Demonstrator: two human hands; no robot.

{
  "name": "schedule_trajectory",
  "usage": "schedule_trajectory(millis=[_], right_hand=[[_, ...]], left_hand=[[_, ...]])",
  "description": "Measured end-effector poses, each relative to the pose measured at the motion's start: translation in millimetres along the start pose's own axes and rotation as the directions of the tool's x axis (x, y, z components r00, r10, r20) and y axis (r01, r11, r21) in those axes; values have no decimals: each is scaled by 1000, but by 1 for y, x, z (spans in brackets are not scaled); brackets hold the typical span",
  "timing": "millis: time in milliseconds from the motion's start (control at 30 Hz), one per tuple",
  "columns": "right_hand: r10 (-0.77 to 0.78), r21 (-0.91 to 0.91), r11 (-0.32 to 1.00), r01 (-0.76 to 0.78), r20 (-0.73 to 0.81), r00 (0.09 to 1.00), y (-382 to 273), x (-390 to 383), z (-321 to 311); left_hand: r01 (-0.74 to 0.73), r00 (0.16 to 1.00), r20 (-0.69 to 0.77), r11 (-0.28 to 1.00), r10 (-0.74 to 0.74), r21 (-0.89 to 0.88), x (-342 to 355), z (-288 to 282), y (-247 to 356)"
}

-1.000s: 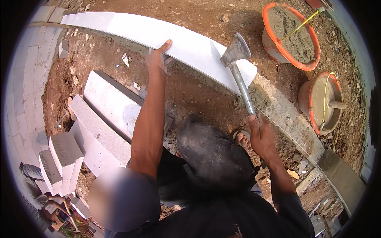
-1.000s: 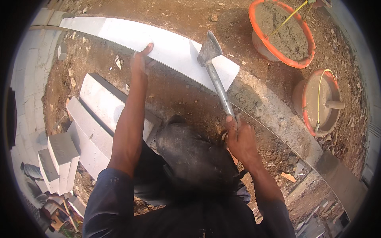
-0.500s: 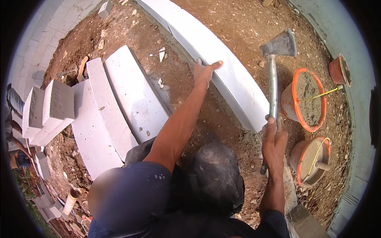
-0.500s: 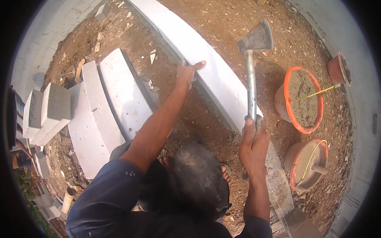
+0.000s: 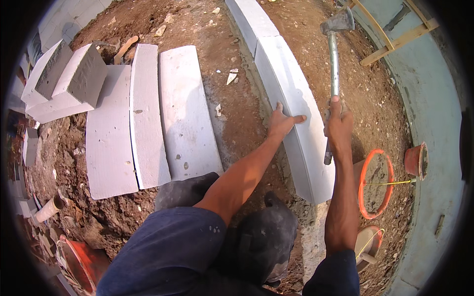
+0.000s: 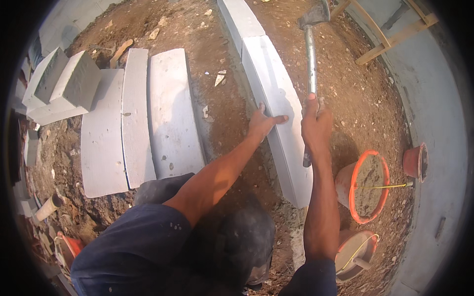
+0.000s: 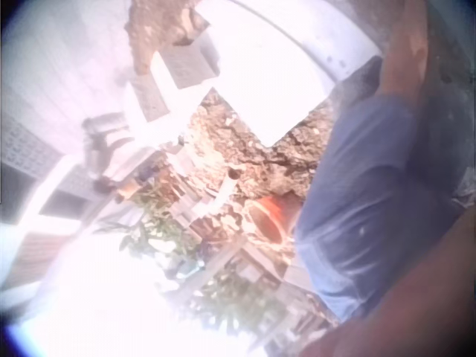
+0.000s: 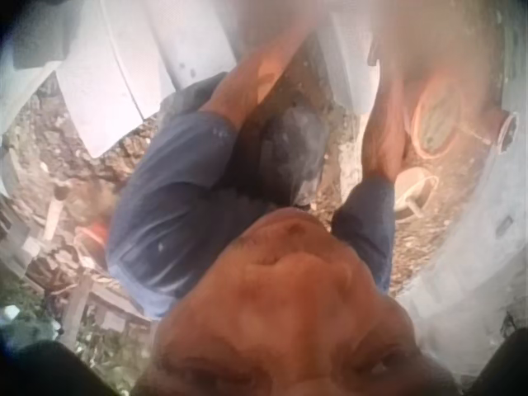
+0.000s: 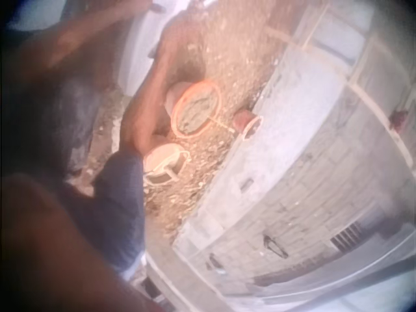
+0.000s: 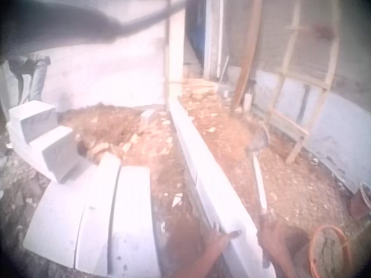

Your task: The person cuts a white tile with a utility knife, applies mortar to its back with a trowel, and places it into a curved border. They then use a hammer to tap the tile into position and adjust its alignment.

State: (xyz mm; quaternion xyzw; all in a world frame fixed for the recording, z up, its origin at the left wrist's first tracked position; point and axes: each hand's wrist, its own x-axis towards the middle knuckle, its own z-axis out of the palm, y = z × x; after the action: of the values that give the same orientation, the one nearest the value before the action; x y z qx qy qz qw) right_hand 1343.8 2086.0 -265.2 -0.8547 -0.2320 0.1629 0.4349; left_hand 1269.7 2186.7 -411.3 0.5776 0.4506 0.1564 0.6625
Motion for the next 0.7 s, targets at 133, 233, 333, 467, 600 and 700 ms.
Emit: schedule_trajectory(millis=[133,233,333,467,600,700], right_hand=[[-225,-308,932,190,-82,971,10,41,33],[51,-405,914,2,119,992,35,56,33],[98,-262,964,-47,185,978,21,48,40],[-95,-264,959,102,37,995,-5,40,39],[3,-547,836,52,100,995,39,70,49],[-7,-366,929,50,118,993,37,74,52]], left_hand=[[-21,1000,-7,998,22,62,2,1,6],[-54,998,18,995,52,81,0,12,9],[-48,999,-3,993,49,110,5,0,-14],[-10,1000,28,996,7,86,-2,-11,3],[-45,998,57,997,42,64,-2,3,12],[-97,995,-5,994,97,57,5,4,-1]])
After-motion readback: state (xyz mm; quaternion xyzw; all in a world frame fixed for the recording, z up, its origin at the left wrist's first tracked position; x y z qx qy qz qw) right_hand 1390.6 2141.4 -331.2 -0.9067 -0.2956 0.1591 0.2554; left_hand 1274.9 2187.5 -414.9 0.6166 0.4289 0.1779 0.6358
